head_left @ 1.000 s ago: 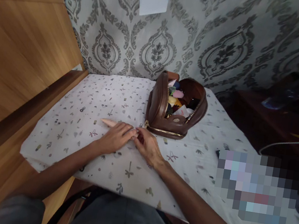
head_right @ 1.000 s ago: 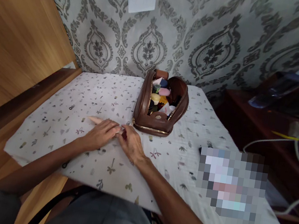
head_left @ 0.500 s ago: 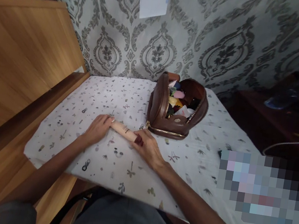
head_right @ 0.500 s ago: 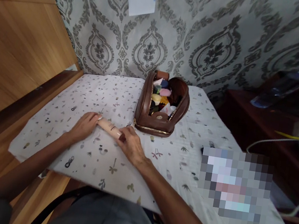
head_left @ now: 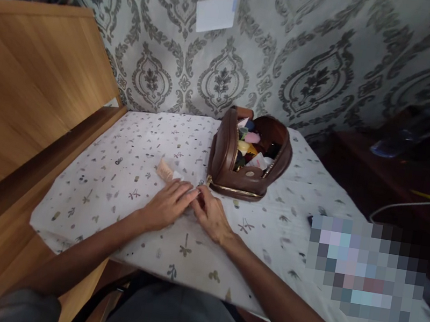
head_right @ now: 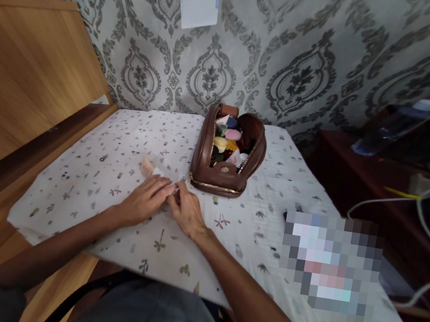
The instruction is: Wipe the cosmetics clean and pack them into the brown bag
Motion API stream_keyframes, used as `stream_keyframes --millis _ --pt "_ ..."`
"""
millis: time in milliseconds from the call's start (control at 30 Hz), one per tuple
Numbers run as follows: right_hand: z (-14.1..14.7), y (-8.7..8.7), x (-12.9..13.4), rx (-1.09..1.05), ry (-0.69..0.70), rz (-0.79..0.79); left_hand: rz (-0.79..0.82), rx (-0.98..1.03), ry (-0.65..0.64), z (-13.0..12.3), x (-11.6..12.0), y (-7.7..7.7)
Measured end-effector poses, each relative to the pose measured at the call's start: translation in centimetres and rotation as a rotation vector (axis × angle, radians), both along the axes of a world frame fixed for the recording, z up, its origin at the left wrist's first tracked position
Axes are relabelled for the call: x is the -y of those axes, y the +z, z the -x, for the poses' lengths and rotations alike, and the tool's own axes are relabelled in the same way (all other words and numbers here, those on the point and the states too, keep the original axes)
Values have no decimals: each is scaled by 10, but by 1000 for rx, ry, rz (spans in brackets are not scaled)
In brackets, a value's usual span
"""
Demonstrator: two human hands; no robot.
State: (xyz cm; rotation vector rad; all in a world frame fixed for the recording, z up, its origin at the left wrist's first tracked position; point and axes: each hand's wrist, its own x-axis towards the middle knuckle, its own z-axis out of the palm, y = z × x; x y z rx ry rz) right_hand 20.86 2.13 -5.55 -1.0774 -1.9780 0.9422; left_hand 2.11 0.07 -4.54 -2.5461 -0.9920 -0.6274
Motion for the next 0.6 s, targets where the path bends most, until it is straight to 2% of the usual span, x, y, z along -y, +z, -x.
stream_keyframes --millis 100,200,300,400,500,600 --pt "-1 2 -1 -20 4 41 23 25 13 1 -8 -1" --pt "-2 1 -3 -31 17 77 127 91 70 22 -25 -1" --pt "-2 0 -6 -59 16 113 261 210 201 47 -41 -2" --pt "-1 -1 -8 -87 0 151 382 321 277 62 -48 -7" --pt "-1 -1 -10 -89 -14 156 440 385 279 64 -47 -14" --pt "0 -2 -11 -86 -20 155 463 413 276 53 -38 -16"
